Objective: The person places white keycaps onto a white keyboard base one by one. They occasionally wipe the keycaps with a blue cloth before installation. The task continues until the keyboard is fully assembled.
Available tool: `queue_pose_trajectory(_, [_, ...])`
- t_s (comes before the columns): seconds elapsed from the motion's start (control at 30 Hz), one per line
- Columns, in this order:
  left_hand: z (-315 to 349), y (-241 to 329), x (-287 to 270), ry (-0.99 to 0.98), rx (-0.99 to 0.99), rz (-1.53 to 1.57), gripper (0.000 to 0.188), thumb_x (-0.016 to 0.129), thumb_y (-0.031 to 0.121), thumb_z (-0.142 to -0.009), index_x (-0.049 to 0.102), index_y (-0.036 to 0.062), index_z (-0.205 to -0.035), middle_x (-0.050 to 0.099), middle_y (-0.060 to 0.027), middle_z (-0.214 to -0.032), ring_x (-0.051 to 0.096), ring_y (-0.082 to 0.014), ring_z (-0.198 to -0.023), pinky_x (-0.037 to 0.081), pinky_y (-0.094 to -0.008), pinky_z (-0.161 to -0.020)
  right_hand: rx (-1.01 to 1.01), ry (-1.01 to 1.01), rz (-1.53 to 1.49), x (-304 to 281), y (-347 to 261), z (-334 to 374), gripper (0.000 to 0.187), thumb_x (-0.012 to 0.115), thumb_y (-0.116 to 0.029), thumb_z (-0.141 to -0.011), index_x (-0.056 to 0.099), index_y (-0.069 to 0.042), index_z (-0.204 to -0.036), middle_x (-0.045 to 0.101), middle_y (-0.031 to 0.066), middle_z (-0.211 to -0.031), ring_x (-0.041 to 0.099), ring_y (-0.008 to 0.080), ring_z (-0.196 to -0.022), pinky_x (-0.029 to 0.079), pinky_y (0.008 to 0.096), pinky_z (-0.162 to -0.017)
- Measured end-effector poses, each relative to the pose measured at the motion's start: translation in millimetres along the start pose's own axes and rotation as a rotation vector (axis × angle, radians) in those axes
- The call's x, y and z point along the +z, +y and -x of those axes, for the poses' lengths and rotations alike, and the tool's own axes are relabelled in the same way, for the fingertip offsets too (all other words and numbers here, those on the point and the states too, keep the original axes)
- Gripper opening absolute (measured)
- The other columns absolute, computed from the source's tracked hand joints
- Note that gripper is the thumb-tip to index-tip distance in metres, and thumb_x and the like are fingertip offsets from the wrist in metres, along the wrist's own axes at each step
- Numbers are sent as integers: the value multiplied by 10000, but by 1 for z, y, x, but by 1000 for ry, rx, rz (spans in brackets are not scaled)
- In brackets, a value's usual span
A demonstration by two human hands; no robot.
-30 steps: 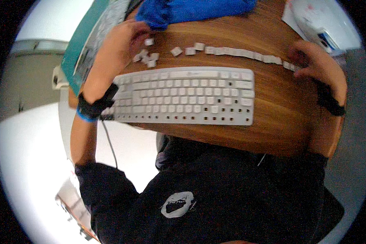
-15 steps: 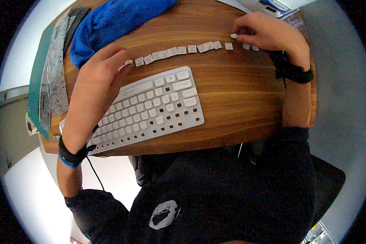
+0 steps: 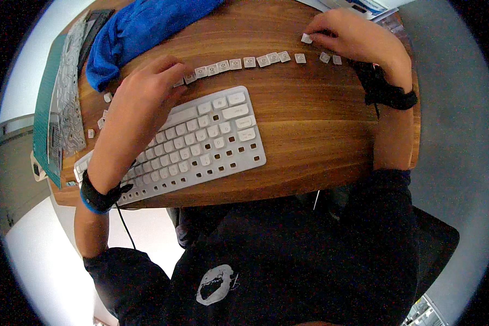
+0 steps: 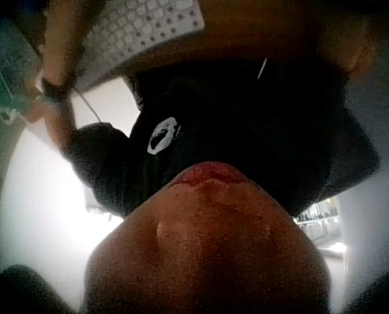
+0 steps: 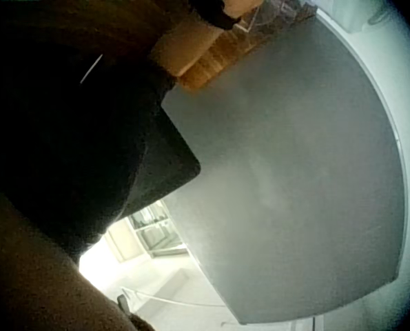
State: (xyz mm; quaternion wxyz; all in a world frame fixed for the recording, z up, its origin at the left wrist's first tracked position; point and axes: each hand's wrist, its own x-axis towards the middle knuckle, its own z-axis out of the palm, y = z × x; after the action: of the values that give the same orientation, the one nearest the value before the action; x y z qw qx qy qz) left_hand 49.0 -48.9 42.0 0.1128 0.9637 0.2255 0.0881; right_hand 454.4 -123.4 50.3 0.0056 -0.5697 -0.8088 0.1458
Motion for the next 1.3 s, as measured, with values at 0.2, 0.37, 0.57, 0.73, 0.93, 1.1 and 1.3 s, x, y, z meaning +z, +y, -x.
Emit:
queue_pose_trajectory(0.2, [-7, 4, -2, 34, 18, -26, 254, 734, 61, -920, 725, 40, -1172, 735, -160, -1160, 715, -416, -1068, 587, -503, -892, 248, -207, -77, -45, -49, -3, 246, 666, -171, -1024, 777, 9, -1149, 760, 205, -1051, 733, 370, -971, 580, 442, -870])
queue_pose_trajectory(0.37, [-5, 2, 3, 47, 25, -9, 246, 719, 63, -928, 725, 39, -1173, 736, -166, -1138, 719, -414, -1047, 588, -501, -884, 260, -176, -5, -53, -63, -4, 308, 651, -213, -1049, 773, 6, -1227, 786, 217, -1107, 755, 360, -975, 589, 428, -875])
queue_pose_trajectory(0.57, [-7, 5, -4, 39, 10, -17, 219, 697, 69, -945, 722, 38, -1161, 734, -174, -1119, 720, -414, -1023, 585, -502, -865, 135, -77, -43, -39, -40, -6, 296, 652, -192, -1049, 771, 13, -1226, 779, 223, -1093, 751, 363, -1005, 589, 432, -896])
queue_pose_trajectory(0.73, [-9, 9, -8, 8, -15, -13, 198, 691, 87, -964, 716, 29, -1151, 735, -179, -1094, 717, -418, -1018, 584, -501, -862, 181, -27, -24, -40, -45, -6, 280, 657, -194, -1050, 765, 12, -1205, 778, 214, -1100, 752, 356, -1014, 588, 425, -905])
queue_pose_trajectory(0.93, [-8, 8, 1, 66, -16, -4, 133, 695, 84, -970, 742, 9, -1070, 728, -182, -1054, 713, -416, -1008, 580, -502, -864, 281, -249, -43, -58, -54, 3, 189, 748, -152, -971, 737, 5, -1075, 761, 192, -1033, 737, 351, -948, 578, 427, -851])
queue_pose_trajectory(1.1, [-10, 3, 1, 126, 42, -105, 123, 707, 76, -948, 771, 4, -1025, 717, -169, -1040, 688, -385, -1001, 569, -480, -896, 9, -118, -63, -31, -41, 8, 232, 840, -119, -871, 651, 2, -932, 713, 158, -861, 703, 331, -810, 559, 435, -728])
queue_pose_trajectory(1.3, [-14, -19, 5, 102, 37, -131, 145, 693, 78, -955, 777, 7, -1049, 711, -160, -1033, 671, -373, -1004, 563, -475, -909, 99, -48, -35, -13, -15, 12, 179, 799, -61, -889, 681, -5, -1012, 733, 149, -896, 722, 302, -836, 582, 411, -761])
